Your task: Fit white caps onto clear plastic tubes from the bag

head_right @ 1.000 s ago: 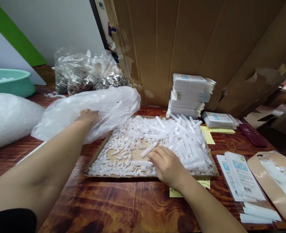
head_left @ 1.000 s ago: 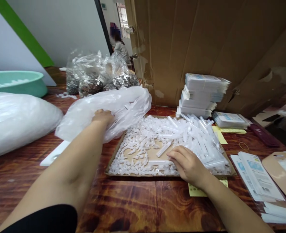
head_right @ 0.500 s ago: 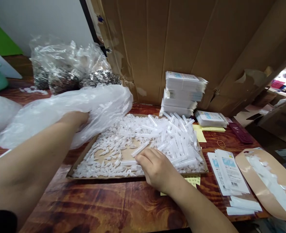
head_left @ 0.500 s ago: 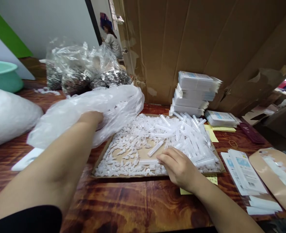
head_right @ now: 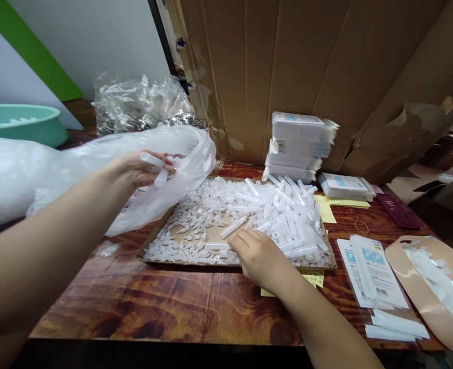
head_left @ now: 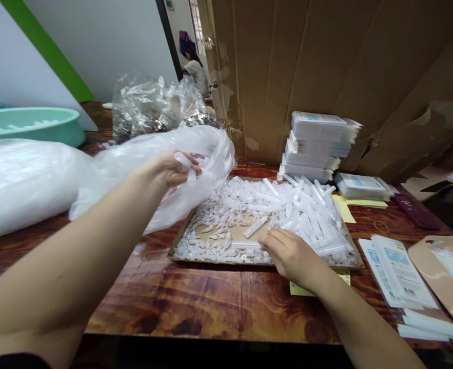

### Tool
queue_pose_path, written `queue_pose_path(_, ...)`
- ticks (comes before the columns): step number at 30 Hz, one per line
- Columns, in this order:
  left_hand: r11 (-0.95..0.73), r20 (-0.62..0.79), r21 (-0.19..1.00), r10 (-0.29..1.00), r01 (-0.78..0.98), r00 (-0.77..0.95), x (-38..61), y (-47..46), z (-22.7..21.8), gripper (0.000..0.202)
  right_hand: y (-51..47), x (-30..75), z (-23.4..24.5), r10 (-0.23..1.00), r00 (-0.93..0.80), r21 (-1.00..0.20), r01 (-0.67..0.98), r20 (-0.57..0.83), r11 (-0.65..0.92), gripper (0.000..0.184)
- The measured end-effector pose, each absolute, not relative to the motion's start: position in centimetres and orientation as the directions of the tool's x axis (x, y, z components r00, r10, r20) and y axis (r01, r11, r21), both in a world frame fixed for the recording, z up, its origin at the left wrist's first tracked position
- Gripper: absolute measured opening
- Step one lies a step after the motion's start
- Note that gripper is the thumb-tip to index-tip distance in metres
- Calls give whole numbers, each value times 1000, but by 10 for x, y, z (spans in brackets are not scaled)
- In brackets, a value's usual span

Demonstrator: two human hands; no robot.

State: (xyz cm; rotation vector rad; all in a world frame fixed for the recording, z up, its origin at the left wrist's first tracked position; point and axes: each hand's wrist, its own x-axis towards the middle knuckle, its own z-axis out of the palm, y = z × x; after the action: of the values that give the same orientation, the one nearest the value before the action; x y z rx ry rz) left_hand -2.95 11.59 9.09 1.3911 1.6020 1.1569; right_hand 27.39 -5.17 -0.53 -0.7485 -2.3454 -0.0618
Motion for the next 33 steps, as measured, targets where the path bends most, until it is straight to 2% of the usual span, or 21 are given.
queue_pose_path(4,57,-17,971,985,233,-169,0,59,78,32,-52,277,-3,490,-628,-151,513,605,845,25)
queue_pose_path(6,22,30,968,978,250,-204,14,36,66,40,-51,278,-2,480,-618,-143,513,623,846,24)
queue_pose_path(7,-40,118,949,965,311,-235,20,28,59,42,-50,279,-2,478,-608,-140,518,633,844,23)
queue_pose_path(9,-184,379,755,906,629,-190,34,16,44,38,-47,279,-4,482,-589,-144,527,648,837,22)
queue_pose_path(10,-216,432,644,894,734,-116,40,13,36,36,-46,280,-5,488,-579,-150,532,653,833,21)
queue_pose_path(12,-250,408,486,912,838,36,51,10,23,34,-41,281,-9,497,-562,-155,547,661,823,22)
queue_pose_path(14,-286,354,445,926,849,127,60,9,12,32,-37,283,-12,504,-546,-147,568,669,810,22)
queue_pose_path(17,-343,312,447,925,826,216,64,10,5,26,-33,286,-14,520,-514,-144,603,682,785,21)
queue_pose_path(21,-383,303,490,917,783,259,57,14,5,8,-34,288,-13,536,-488,-160,618,689,769,21)
queue_pose_path(27,-368,386,560,909,742,160,45,21,-1,30,-37,285,-12,544,-490,-196,594,681,780,31)
queue_pose_path(33,-482,506,586,845,651,171,40,13,-5,48,-37,283,-9,555,-346,-361,486,757,796,26)
